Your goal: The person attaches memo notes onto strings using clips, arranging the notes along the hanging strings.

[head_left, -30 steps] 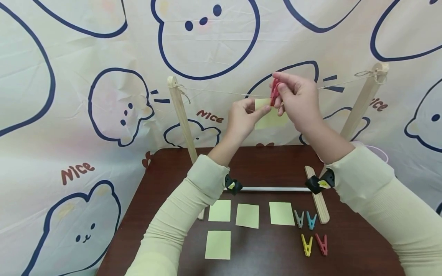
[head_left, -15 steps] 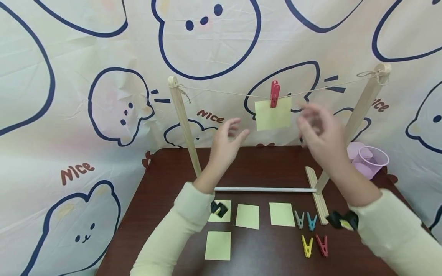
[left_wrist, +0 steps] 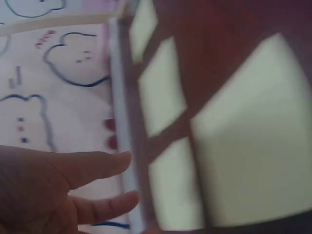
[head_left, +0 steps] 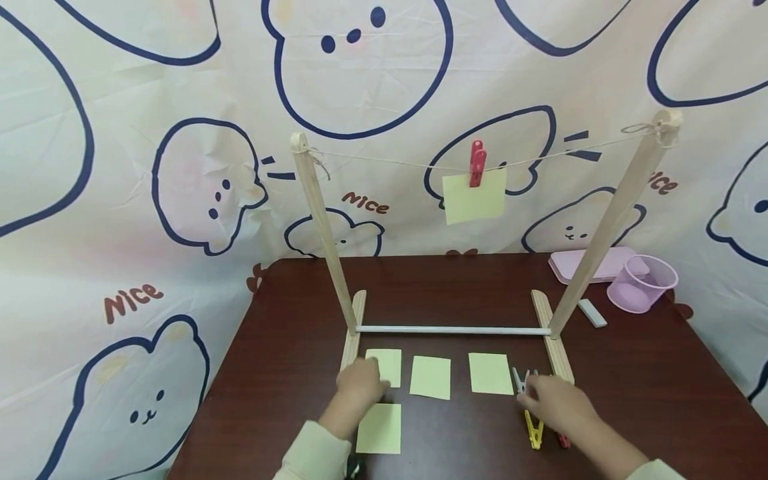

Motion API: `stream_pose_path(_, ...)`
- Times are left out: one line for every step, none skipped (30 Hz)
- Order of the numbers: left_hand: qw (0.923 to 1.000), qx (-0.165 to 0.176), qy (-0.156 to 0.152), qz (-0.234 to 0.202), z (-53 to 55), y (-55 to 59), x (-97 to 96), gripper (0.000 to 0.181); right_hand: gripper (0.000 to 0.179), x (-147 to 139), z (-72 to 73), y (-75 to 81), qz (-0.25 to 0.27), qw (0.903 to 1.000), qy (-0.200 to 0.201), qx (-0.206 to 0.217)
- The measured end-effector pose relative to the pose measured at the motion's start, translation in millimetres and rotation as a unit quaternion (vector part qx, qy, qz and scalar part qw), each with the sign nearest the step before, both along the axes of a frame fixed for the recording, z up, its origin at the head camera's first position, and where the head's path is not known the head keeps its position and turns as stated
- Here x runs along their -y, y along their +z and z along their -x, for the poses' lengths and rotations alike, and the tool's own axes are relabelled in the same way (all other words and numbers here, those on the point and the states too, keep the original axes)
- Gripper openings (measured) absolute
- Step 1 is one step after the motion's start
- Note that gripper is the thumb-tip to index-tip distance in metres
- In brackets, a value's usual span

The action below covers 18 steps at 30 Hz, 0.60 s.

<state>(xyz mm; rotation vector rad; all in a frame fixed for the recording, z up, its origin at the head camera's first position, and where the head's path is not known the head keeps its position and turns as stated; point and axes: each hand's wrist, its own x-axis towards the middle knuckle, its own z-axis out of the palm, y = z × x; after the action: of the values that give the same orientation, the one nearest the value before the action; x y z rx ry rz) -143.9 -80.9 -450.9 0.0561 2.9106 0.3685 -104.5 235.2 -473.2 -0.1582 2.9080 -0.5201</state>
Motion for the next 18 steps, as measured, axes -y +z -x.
stream_pose_path(0.9999, 0.001, 0.013, 0.006, -6.3, -9.1, 0.1, 0.04, 0.029, 1.5, -2.9, -7.1, -0.004, 1.0, -0.005, 0.007)
stream_pose_path(0.9996, 0.004, 0.026, 0.007, -12.3, -17.4, -0.2, 0.046, 0.031, 3.1, -5.4, -12.8, -0.008, 0.9998, -0.008, 0.015)
stream_pose_path(0.9993, 0.006, 0.037, 0.004, -17.9, -24.5, -0.9, 0.052, 0.033, 4.2, -7.6, -17.8, -0.013, 0.9997, -0.01, 0.018)
stream_pose_path(0.999, 0.006, 0.045, 0.005, -22.6, -31.6, -1.7, 0.055, 0.033, 5.2, -9.5, -22.4, -0.017, 0.9996, -0.013, 0.021)
stream_pose_path(0.9987, 0.003, 0.051, 0.003, -26.7, -37.4, -2.5, 0.058, 0.033, 6.2, -11.0, -26.2, -0.02, 0.9994, -0.016, 0.021)
stream_pose_path(0.9983, -0.003, 0.058, 0.001, -30.1, -42.4, -3.5, 0.061, 0.033, 7.0, -12.2, -29.2, -0.024, 0.9994, -0.017, 0.016)
stream_pose_path(0.9979, -0.008, 0.064, -0.001, -32.7, -46.2, -4.5, 0.062, 0.033, 7.8, -13.4, -31.4, -0.025, 0.9994, -0.019, 0.014)
stream_pose_path(0.9975, -0.013, 0.07, -0.005, -34.1, -49.4, -5.6, 0.064, 0.033, 8.5, -14.2, -33.5, -0.028, 0.9994, -0.02, 0.012)
stream_pose_path(0.9971, -0.019, 0.074, -0.009, -35.1, -52.1, -6.6, 0.064, 0.032, 9.2, -14.7, -35.2, -0.031, 0.9993, -0.021, 0.011)
stream_pose_path(0.9966, -0.025, 0.077, -0.017, -36.0, -54.0, -7.6, 0.065, 0.031, 9.8, -15.1, -36.5, -0.032, 0.9993, -0.018, 0.01)
stream_pose_path(0.9958, -0.029, 0.082, -0.028, -36.4, -54.8, -8.3, 0.065, 0.03, 10.6, -15.4, -37.2, -0.033, 0.9993, -0.014, 0.012)
stream_pose_path(0.995, -0.032, 0.085, -0.041, -37.1, -55.5, -9.1, 0.066, 0.03, 11.2, -15.7, -37.9, -0.035, 0.9992, -0.009, 0.014)
stream_pose_path(0.994, -0.035, 0.088, -0.054, -37.2, -55.8, -9.6, 0.066, 0.028, 12.0, -15.7, -38.5, -0.033, 0.9993, -0.007, 0.018)
stream_pose_path(0.9929, -0.037, 0.09, -0.068, -37.8, -56.2, -9.9, 0.066, 0.025, 12.6, -15.8, -39.0, -0.031, 0.9994, -0.002, 0.018)
stream_pose_path(0.9918, -0.041, 0.089, -0.081, -38.2, -56.2, -9.7, 0.064, 0.023, 13.2, -15.9, -39.0, -0.026, 0.9995, 0.002, 0.017)
stream_pose_path(0.9905, -0.045, 0.088, -0.095, -39.1, -55.9, -9.5, 0.059, 0.022, 13.7, -15.8, -39.0, -0.02, 0.9996, 0.003, 0.02)
stream_pose_path(0.9894, -0.049, 0.086, -0.106, -39.8, -55.7, -8.7, 0.054, 0.02, 14.3, -15.6, -38.7, -0.011, 0.9997, 0.001, 0.022)
stream_pose_path(0.9883, -0.056, 0.082, -0.116, -40.8, -55.6, -7.7, 0.049, 0.019, 14.6, -15.0, -38.4, -0.004, 0.9997, -0.003, 0.026)
